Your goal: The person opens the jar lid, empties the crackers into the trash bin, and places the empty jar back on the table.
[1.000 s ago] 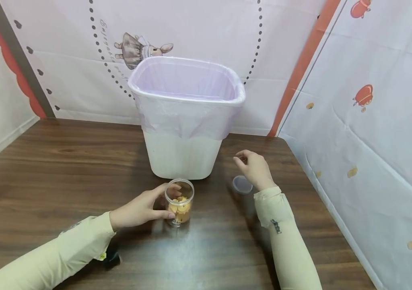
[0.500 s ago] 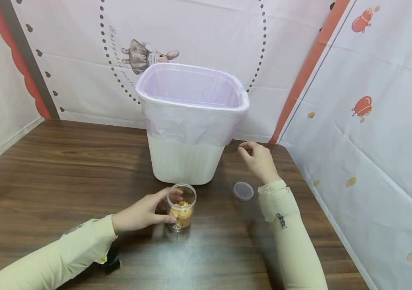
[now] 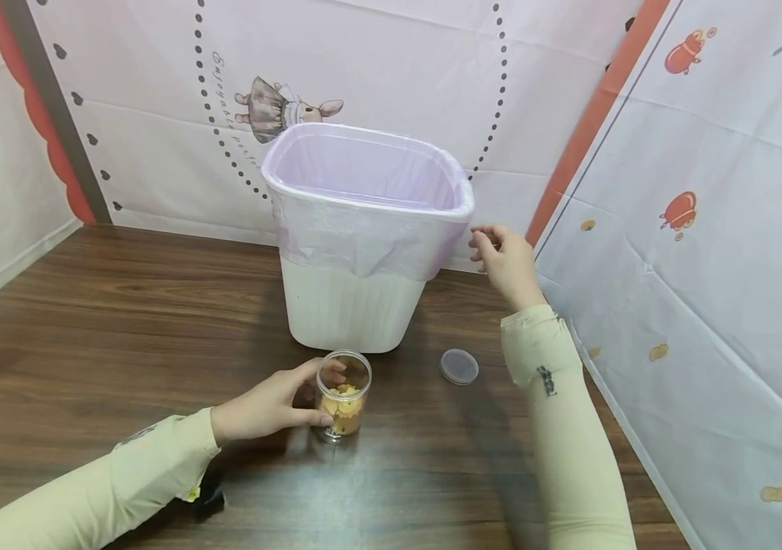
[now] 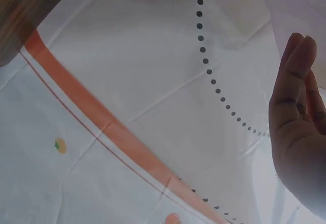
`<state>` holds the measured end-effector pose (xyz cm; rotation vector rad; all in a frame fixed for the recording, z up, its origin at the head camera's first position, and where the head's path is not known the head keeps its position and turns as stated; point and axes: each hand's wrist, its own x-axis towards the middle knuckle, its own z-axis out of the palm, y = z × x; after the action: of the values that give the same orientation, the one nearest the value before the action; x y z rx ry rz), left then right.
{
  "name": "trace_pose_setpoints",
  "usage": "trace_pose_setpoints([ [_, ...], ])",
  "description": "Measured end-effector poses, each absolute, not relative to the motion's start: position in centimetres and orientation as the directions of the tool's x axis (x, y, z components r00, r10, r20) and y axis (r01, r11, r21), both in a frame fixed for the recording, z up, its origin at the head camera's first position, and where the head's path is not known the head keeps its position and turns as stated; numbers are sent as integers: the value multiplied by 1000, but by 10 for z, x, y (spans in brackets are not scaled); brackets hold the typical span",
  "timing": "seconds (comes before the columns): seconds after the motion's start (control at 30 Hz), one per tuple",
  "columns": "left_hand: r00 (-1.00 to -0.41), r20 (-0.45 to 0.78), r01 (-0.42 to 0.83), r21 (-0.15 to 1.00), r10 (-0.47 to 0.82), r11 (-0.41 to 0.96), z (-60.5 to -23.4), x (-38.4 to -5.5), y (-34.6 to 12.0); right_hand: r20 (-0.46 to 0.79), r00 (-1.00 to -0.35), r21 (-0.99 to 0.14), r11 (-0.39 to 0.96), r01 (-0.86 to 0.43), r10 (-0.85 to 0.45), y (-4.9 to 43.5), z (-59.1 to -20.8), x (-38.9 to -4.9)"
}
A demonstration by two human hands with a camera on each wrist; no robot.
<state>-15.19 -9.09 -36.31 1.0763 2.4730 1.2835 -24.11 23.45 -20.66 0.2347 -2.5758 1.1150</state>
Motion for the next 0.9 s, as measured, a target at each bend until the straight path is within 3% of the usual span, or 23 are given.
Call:
trace_pose_setpoints([
  [0.4, -729, 184, 522, 773, 660, 361, -362, -150, -90, 374, -926, -797, 528, -293, 51, 220, -170, -257],
  [0.67, -728, 186, 527, 768, 660, 365, -363, -151, -91, 328, -943, -784, 573, -236, 59, 211, -146, -262],
  [0.9, -727, 187, 529, 766, 660, 366, -363, -151, -91, 247, -969, -731, 651, -205, -28, 208, -136, -265],
])
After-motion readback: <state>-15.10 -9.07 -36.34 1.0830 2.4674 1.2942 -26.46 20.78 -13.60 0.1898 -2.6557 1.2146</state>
